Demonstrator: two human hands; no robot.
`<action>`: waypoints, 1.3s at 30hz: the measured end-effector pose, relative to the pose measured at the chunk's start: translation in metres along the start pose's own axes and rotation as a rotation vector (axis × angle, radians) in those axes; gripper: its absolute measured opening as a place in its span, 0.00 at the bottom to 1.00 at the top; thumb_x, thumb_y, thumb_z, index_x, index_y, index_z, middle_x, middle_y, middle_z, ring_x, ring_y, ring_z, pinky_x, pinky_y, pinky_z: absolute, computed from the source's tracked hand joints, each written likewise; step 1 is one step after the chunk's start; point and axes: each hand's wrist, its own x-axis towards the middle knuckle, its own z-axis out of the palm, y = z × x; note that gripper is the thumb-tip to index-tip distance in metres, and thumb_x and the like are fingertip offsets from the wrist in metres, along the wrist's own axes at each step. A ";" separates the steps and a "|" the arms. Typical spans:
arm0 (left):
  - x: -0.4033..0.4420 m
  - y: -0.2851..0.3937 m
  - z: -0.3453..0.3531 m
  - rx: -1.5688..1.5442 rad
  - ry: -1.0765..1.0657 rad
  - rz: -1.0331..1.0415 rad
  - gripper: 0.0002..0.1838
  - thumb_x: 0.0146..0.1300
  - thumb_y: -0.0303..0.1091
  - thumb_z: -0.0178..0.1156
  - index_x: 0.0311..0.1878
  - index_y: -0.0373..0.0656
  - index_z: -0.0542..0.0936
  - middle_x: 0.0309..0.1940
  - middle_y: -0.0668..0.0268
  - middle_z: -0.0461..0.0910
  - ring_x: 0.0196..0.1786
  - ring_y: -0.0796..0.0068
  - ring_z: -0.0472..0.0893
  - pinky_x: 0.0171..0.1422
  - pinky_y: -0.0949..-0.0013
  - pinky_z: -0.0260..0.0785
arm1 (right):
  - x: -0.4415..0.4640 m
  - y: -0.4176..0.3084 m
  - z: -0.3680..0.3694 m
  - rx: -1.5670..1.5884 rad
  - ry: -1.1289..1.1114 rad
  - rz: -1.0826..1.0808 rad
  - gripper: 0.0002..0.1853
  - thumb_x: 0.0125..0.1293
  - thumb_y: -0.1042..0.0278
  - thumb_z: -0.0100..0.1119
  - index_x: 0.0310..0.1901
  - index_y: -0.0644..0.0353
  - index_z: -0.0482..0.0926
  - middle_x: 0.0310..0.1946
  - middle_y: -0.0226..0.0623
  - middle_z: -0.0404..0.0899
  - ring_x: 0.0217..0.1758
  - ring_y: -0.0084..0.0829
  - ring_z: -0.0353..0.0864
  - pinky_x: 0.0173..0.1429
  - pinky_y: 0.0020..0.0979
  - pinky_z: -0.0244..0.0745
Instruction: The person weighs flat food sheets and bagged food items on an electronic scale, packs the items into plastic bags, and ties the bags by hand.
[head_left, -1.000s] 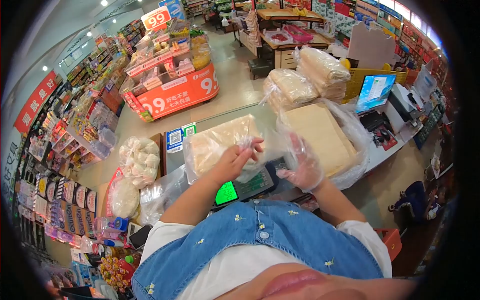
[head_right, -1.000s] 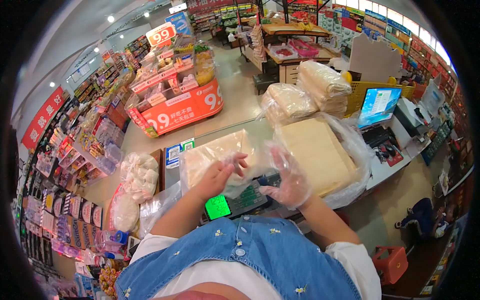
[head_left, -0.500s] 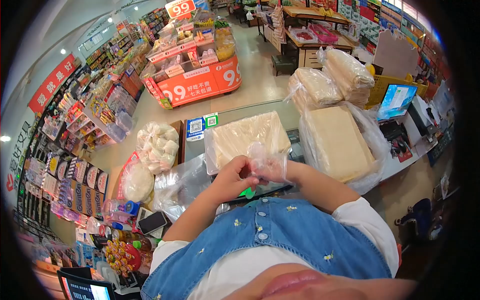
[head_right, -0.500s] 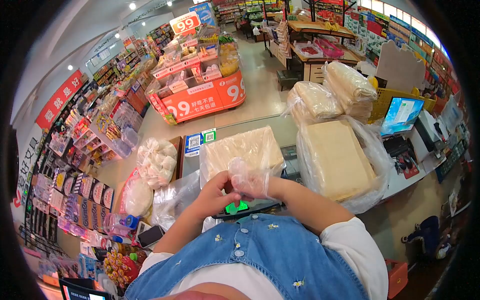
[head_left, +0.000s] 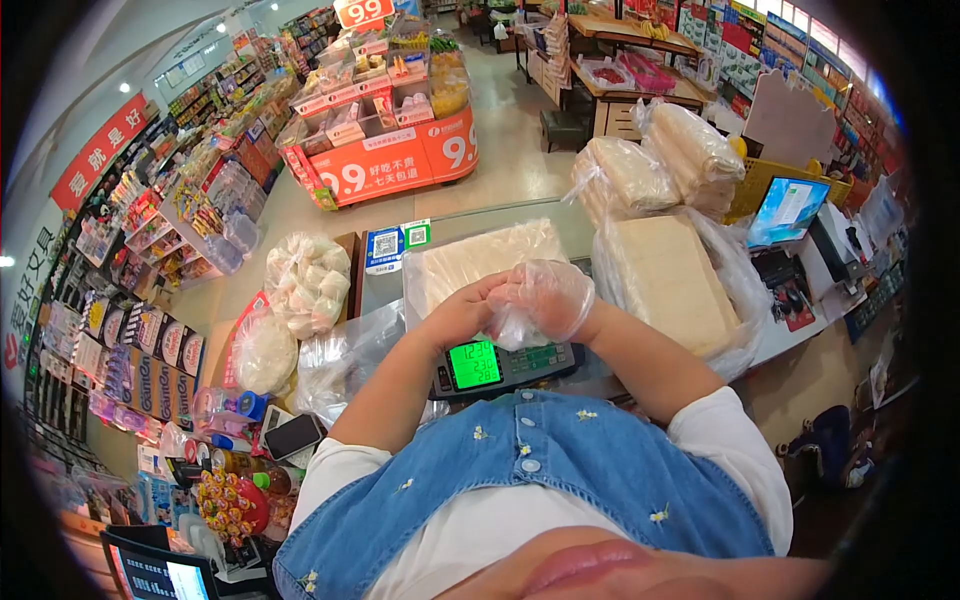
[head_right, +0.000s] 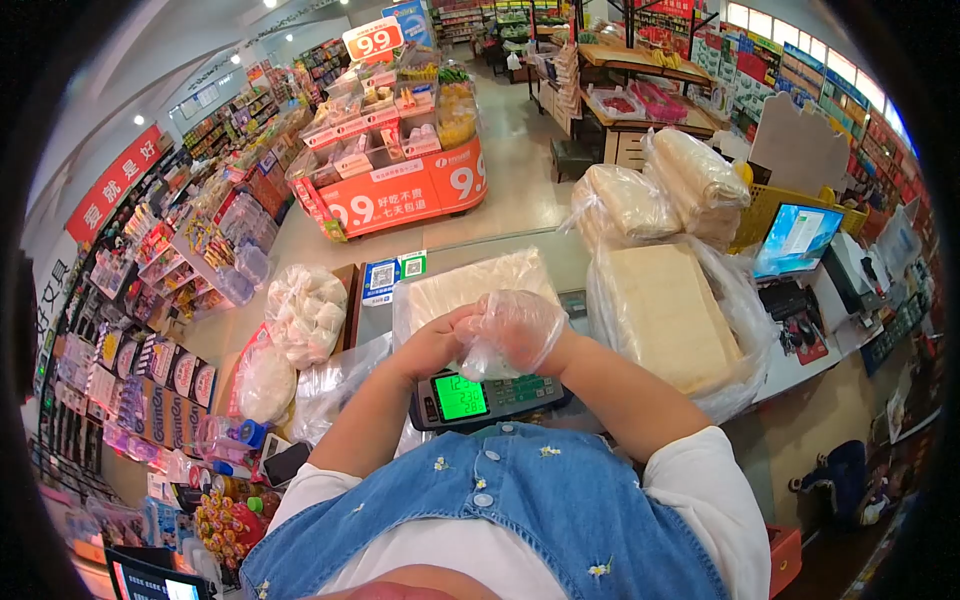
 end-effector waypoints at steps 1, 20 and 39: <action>0.001 -0.005 -0.004 0.004 -0.040 -0.052 0.18 0.70 0.33 0.50 0.62 0.45 0.72 0.44 0.69 0.79 0.37 0.82 0.76 0.40 0.75 0.70 | 0.000 0.006 -0.006 -0.572 0.106 -0.280 0.07 0.61 0.62 0.57 0.36 0.51 0.82 0.29 0.40 0.80 0.31 0.42 0.79 0.35 0.37 0.73; -0.007 -0.077 -0.074 0.906 0.606 -0.020 0.17 0.59 0.42 0.55 0.31 0.36 0.81 0.32 0.50 0.80 0.38 0.50 0.79 0.46 0.55 0.70 | -0.041 0.102 -0.060 -1.394 0.361 -0.315 0.07 0.52 0.60 0.61 0.25 0.51 0.78 0.25 0.39 0.77 0.30 0.42 0.78 0.32 0.41 0.71; 0.011 -0.089 -0.040 1.388 0.279 0.243 0.28 0.60 0.38 0.52 0.66 0.55 0.70 0.71 0.62 0.62 0.73 0.58 0.60 0.75 0.49 0.48 | 0.030 0.142 -0.038 -1.515 -0.011 0.052 0.26 0.66 0.51 0.45 0.66 0.42 0.68 0.72 0.35 0.58 0.75 0.46 0.54 0.73 0.55 0.50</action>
